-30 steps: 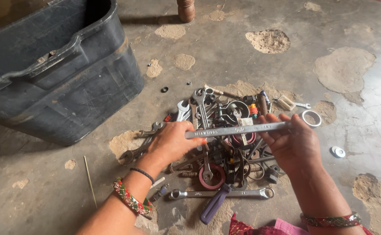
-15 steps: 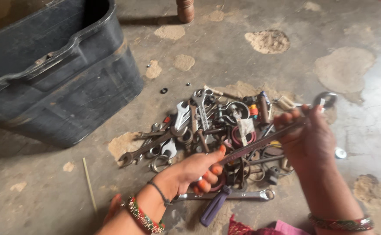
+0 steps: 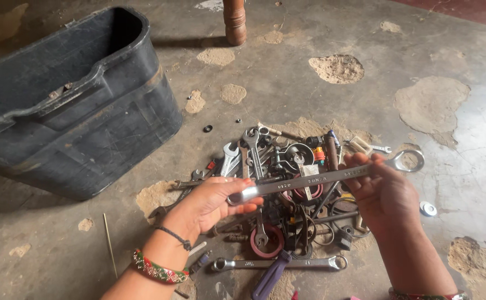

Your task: The person sorts through a pile of tools and hardware on the floor, picking up, turning, and setting aside wrenches, washers, and bolts by hand.

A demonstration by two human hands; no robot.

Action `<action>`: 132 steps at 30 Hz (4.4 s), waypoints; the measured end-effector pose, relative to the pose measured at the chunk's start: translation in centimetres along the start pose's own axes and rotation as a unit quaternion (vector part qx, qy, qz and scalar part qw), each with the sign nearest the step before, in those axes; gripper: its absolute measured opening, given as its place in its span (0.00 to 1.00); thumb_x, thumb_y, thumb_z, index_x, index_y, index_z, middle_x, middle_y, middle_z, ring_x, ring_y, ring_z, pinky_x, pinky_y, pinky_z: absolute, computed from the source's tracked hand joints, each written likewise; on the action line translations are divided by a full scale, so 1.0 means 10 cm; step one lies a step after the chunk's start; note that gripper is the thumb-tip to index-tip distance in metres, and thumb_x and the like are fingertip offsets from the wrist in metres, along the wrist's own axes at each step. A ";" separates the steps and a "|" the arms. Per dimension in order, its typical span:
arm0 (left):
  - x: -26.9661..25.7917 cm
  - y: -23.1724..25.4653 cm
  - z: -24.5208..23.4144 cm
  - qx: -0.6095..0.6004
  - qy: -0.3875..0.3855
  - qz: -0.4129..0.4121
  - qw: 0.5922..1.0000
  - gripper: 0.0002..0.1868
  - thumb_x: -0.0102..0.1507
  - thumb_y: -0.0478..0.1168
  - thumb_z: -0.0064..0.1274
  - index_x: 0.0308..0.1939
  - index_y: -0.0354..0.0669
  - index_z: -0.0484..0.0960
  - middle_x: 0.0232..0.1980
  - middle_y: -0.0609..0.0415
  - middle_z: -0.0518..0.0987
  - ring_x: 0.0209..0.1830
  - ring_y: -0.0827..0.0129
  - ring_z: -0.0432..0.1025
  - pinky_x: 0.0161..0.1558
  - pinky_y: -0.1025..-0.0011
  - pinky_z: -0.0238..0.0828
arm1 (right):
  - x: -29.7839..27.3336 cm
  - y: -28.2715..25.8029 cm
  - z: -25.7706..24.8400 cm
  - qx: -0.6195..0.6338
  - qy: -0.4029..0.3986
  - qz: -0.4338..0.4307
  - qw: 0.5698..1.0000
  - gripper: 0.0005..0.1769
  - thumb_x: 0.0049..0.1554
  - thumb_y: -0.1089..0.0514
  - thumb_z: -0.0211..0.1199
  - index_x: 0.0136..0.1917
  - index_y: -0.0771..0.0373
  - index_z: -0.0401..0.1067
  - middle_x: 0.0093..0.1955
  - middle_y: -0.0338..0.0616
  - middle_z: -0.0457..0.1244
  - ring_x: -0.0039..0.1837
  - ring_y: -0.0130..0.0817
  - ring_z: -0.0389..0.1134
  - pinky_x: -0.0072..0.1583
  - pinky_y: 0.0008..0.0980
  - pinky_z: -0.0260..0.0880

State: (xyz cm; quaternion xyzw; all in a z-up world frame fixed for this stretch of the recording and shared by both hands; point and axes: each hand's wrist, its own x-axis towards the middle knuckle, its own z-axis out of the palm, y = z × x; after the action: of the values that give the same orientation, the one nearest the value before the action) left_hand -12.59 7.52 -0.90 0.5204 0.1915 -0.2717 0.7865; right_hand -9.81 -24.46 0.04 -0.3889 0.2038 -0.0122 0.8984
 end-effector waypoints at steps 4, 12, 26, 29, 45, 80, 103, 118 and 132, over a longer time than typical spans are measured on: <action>0.09 -0.01 -0.16 0.036 0.015 0.049 0.998 0.12 0.63 0.33 0.55 0.49 0.31 0.79 0.50 0.45 0.82 0.46 0.63 0.81 0.48 0.68 0.83 | 0.04 -0.02 0.00 -0.039 0.016 0.009 0.999 0.21 0.62 0.68 0.46 0.68 0.66 0.54 0.61 0.59 0.64 0.67 0.50 0.70 0.64 0.46 0.71; 0.01 0.00 -0.03 0.201 0.017 -0.025 0.979 0.14 0.62 0.27 0.47 0.50 0.28 0.81 0.41 0.44 0.85 0.34 0.67 0.81 0.35 0.73 0.82 | -0.09 -0.05 0.13 -0.129 -0.031 -0.006 0.991 0.18 0.64 0.67 0.45 0.68 0.65 0.55 0.64 0.61 0.63 0.66 0.52 0.70 0.63 0.46 0.71; 0.40 -0.75 1.05 0.348 -0.279 -0.051 0.894 0.18 0.66 0.33 0.49 0.60 0.36 0.73 0.38 0.49 0.81 0.28 0.76 0.74 0.26 0.78 0.70 | 0.24 0.02 -0.34 -0.102 -0.031 -0.023 0.994 0.18 0.66 0.57 0.52 0.69 0.59 0.61 0.44 0.39 0.60 0.42 0.30 0.63 0.48 0.38 0.70; 0.63 -0.97 1.30 0.376 -0.318 -0.003 0.870 0.19 0.67 0.34 0.48 0.62 0.35 0.73 0.42 0.51 0.82 0.31 0.75 0.76 0.29 0.73 0.74 | 0.39 -0.42 -0.67 -0.152 0.059 -0.034 0.986 0.18 0.66 0.51 0.52 0.66 0.59 0.64 0.41 0.37 0.61 0.39 0.29 0.61 0.43 0.33 0.65; 1.96 -0.90 2.33 0.561 -0.094 0.383 0.728 0.20 0.59 0.37 0.56 0.55 0.39 0.78 0.51 0.41 0.81 0.55 0.47 0.75 0.57 0.56 0.70 | 1.18 -0.88 -2.40 -0.732 0.271 -0.109 0.615 0.21 0.60 0.51 0.68 0.68 0.44 0.76 0.47 0.56 0.71 0.45 0.44 0.72 0.48 0.44 0.70; 1.63 -0.17 1.76 0.721 -0.106 0.302 0.614 0.34 0.57 0.38 0.59 0.68 0.44 0.71 0.73 0.44 0.65 0.79 0.50 0.51 0.73 0.46 0.40 | 1.60 -0.65 -2.69 -0.802 0.351 -0.169 0.452 0.38 0.64 0.32 0.43 0.80 0.52 0.52 0.81 0.58 0.46 0.80 0.58 0.41 0.68 0.70 0.37; 0.73 0.01 0.30 0.679 -0.045 0.233 0.695 0.35 0.59 0.39 0.59 0.69 0.41 0.67 0.73 0.43 0.65 0.74 0.54 0.59 0.72 0.55 0.48 | 0.60 -0.10 -0.21 -0.791 -0.008 -0.250 0.559 0.40 0.53 0.40 0.68 0.71 0.61 0.61 0.80 0.58 0.47 0.77 0.59 0.52 0.72 0.49 0.58; 0.63 0.00 -0.21 0.522 0.154 0.313 0.778 0.21 0.55 0.25 0.46 0.47 0.47 0.86 0.54 0.47 0.81 0.52 0.55 0.77 0.53 0.63 0.74 | -0.33 1.04 -0.28 -0.678 -0.302 -0.133 0.656 0.12 0.55 0.52 0.68 0.52 0.53 0.79 0.48 0.42 0.71 0.51 0.40 0.76 0.52 0.38 0.78; 0.19 -0.83 0.57 0.672 -0.102 0.390 0.621 0.29 0.53 0.46 0.65 0.54 0.36 0.77 0.56 0.43 0.75 0.62 0.48 0.66 0.65 0.55 0.61 | -0.66 0.34 0.05 -0.752 -0.291 -0.050 0.589 0.07 0.54 0.57 0.63 0.44 0.61 0.76 0.44 0.48 0.70 0.52 0.48 0.72 0.52 0.44 0.71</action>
State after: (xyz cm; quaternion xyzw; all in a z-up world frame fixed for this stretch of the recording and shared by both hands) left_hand -16.17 -0.77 -5.77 0.8985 -0.3473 -0.0437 0.2649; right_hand -16.10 -20.60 0.29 -0.9186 -0.1510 0.2146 0.2954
